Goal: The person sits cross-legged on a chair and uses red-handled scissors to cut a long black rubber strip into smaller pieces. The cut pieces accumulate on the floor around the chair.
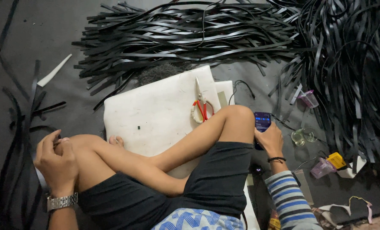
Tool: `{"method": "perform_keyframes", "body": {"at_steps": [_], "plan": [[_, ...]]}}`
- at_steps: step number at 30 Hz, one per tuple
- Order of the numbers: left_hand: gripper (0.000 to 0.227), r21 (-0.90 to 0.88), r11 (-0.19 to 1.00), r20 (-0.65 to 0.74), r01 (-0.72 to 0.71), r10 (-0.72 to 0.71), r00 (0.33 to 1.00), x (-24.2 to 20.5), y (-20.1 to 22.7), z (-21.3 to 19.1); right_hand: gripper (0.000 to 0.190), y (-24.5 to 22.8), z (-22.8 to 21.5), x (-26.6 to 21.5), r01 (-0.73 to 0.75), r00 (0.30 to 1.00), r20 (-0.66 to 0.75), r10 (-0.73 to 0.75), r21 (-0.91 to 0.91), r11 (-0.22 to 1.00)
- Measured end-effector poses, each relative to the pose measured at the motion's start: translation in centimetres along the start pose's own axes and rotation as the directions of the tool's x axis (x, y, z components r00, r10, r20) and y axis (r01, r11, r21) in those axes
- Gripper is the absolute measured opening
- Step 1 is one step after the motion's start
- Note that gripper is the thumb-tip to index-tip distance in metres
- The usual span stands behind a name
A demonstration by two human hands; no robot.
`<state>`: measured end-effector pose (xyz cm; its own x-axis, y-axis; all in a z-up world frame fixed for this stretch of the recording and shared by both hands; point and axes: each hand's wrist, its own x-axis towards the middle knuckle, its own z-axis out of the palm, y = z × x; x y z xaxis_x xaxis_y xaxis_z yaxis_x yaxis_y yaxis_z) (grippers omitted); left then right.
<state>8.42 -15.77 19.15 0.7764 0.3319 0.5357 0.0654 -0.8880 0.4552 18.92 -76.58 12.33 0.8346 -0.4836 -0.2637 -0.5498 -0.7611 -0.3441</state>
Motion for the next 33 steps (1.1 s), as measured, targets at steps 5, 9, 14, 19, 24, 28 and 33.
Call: {"method": "perform_keyframes", "body": {"at_steps": [5,9,14,19,24,28,33], "plan": [[0.031,-0.025,1.000,-0.016,-0.008,0.007,1.000,0.2,-0.1,0.2,0.082,-0.3,-0.5,-0.6,-0.008,1.000,0.024,0.007,0.021,1.000],[0.031,-0.009,0.998,-0.061,-0.060,0.060,0.996,0.4,2.2,-0.8,0.079,0.6,0.0,0.2,0.010,1.000,0.010,-0.010,0.006,1.000],[0.053,0.353,0.884,-0.017,-0.307,0.334,0.942,-4.3,5.5,3.8,0.092,3.0,-1.5,3.7,0.028,0.976,-0.220,-0.010,0.079,0.997],[0.037,-0.626,0.705,0.146,-0.332,0.524,0.839,-7.2,29.6,2.1,0.042,-6.0,-10.7,6.7,0.283,0.815,-0.563,-0.138,0.180,0.942],[0.058,-0.944,0.322,0.287,0.077,0.678,0.677,-11.3,41.7,3.1,0.031,-13.9,-13.3,15.7,0.473,0.567,-0.799,-0.201,0.115,0.874],[0.014,-0.963,0.267,0.178,0.048,0.490,0.853,-18.4,43.0,7.1,0.031,-17.6,-11.4,21.8,0.297,0.662,-0.743,-0.099,0.139,0.945],[0.022,-0.869,0.494,0.195,-0.006,0.353,0.915,-25.1,38.7,12.5,0.016,-18.8,-8.0,26.8,-0.109,0.949,-0.116,0.292,0.748,0.654]]}}
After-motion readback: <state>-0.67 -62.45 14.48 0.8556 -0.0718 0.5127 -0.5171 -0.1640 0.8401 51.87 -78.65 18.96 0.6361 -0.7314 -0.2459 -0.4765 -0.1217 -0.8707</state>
